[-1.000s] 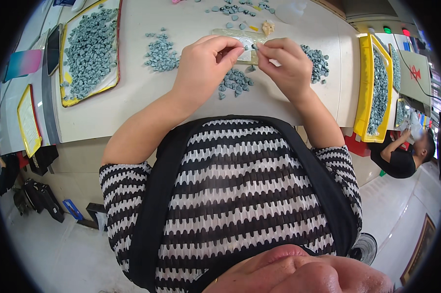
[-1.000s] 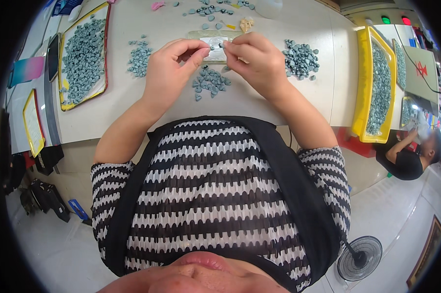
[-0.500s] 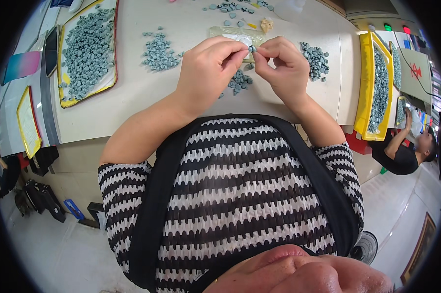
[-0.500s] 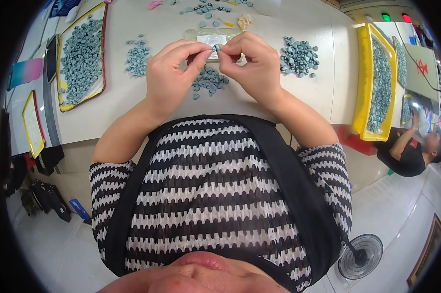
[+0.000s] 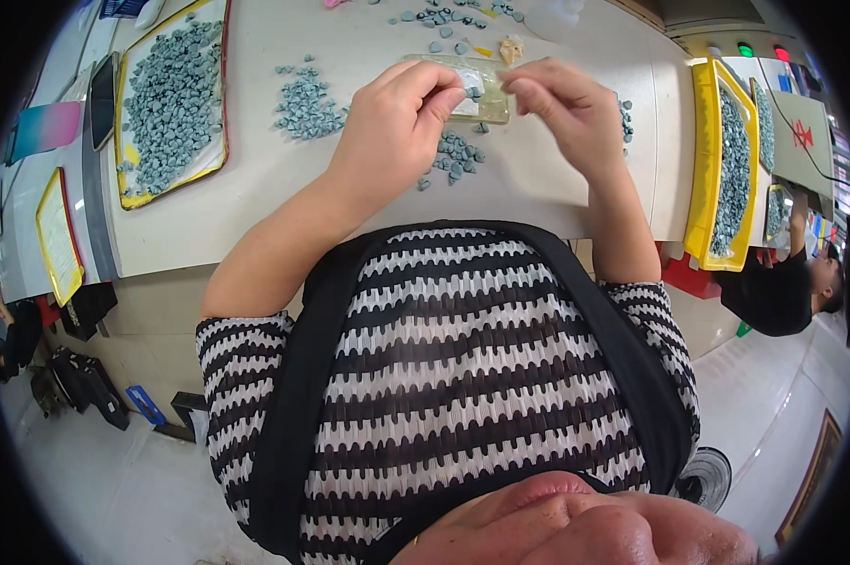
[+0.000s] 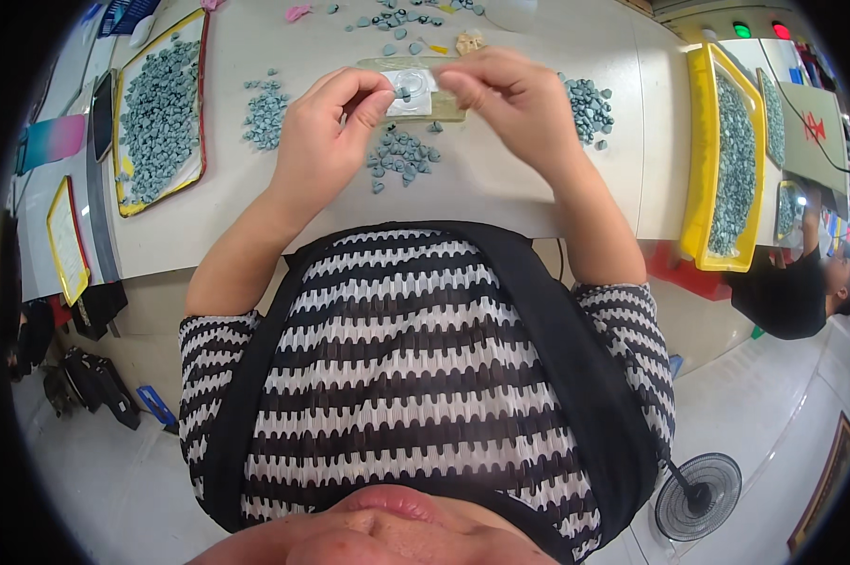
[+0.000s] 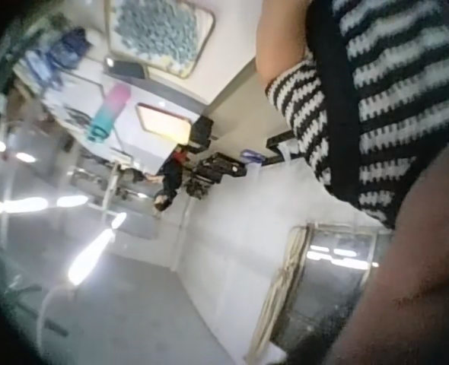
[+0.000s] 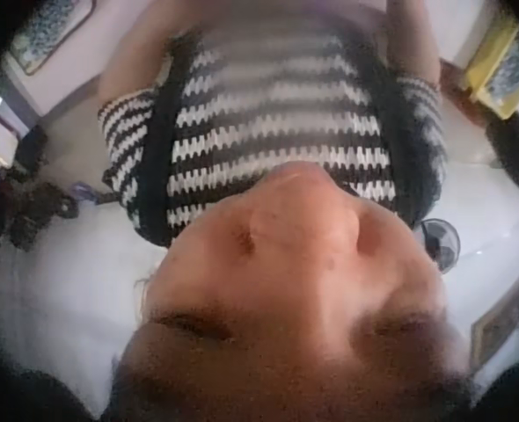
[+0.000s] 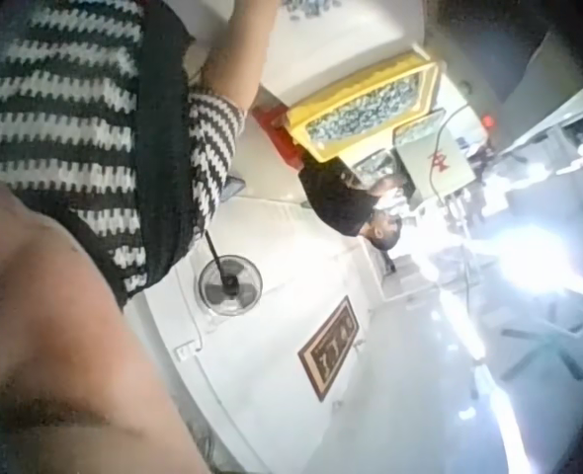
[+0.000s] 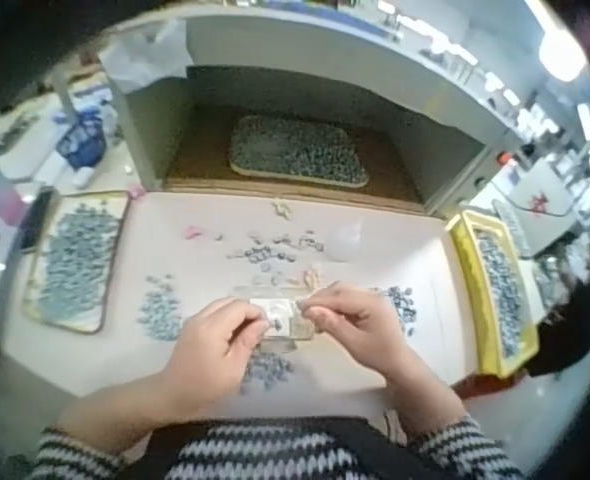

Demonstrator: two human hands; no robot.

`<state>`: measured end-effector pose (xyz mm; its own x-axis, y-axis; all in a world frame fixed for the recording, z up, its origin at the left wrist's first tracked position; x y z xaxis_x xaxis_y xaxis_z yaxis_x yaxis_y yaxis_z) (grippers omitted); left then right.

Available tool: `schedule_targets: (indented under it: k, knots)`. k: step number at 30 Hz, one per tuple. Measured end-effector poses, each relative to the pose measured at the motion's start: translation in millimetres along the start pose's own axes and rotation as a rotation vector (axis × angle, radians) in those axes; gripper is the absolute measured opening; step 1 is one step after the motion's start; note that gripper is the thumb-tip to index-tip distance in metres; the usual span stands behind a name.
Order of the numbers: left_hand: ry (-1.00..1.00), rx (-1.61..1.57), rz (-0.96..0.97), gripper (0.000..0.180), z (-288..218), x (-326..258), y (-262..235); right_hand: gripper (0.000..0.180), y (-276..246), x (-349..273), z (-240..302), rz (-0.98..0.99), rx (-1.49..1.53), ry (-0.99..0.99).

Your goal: The person assembles small components by picking up individual green pieces and dark inserts from the table, fitting them together by hand, and placing the assembled pieces back onto the table surface.

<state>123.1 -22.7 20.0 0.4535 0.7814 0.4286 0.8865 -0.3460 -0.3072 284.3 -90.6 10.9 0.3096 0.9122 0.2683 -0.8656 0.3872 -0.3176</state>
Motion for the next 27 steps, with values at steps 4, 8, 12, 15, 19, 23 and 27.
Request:
schedule_targets:
  k: [4, 8, 12, 15, 19, 23, 27]
  knots:
    - [-0.024, 0.021, 0.059, 0.008, -1.9, -2.1, 2.7, 0.019, -19.3, 3.7, -14.4, -0.097, -0.024, 0.086]
    - [-0.007, 0.03, 0.066, 0.008, -0.2, -2.9, 3.2, 0.017, -21.8, 3.1, -16.4, -0.114, -0.193, 0.045]
    - [-0.057, 0.02, 0.086, 0.01, 1.6, -2.7, 3.1, 0.016, -21.9, 4.9, -10.1, -0.1, -0.32, 0.047]
    - [-0.062, 0.022, 0.1, 0.011, 2.3, -2.6, 3.8, 0.016, -32.5, 7.8, -18.4, -0.119, -0.384, 0.041]
    - [-0.048, 0.086, 0.23, 0.014, 12.3, -7.7, 10.3, 0.017, -60.0, 10.8, -32.6, -0.169, -0.566, 0.099]
    - [0.009, 0.272, 0.422, 0.013, 17.0, -14.2, 15.3, 0.018, -79.7, 12.5, -38.4, -0.172, -0.794, -0.012]
    - [0.017, 0.368, 0.359, 0.01, 27.7, -5.8, 4.9, 0.017, -76.1, 11.0, -41.4, -0.109, -0.918, 0.068]
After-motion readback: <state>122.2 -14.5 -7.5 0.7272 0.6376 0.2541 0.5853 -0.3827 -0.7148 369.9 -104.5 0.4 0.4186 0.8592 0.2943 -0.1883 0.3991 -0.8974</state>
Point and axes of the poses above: each hand's wrist, its own x-axis towards the middle knuckle, its own y-axis out of the palm, z = x × y, the point moved 7 cm from there along x, towards the middle knuckle, and after that the axes turned 12 degrees about -z, right-handed, at the moved point
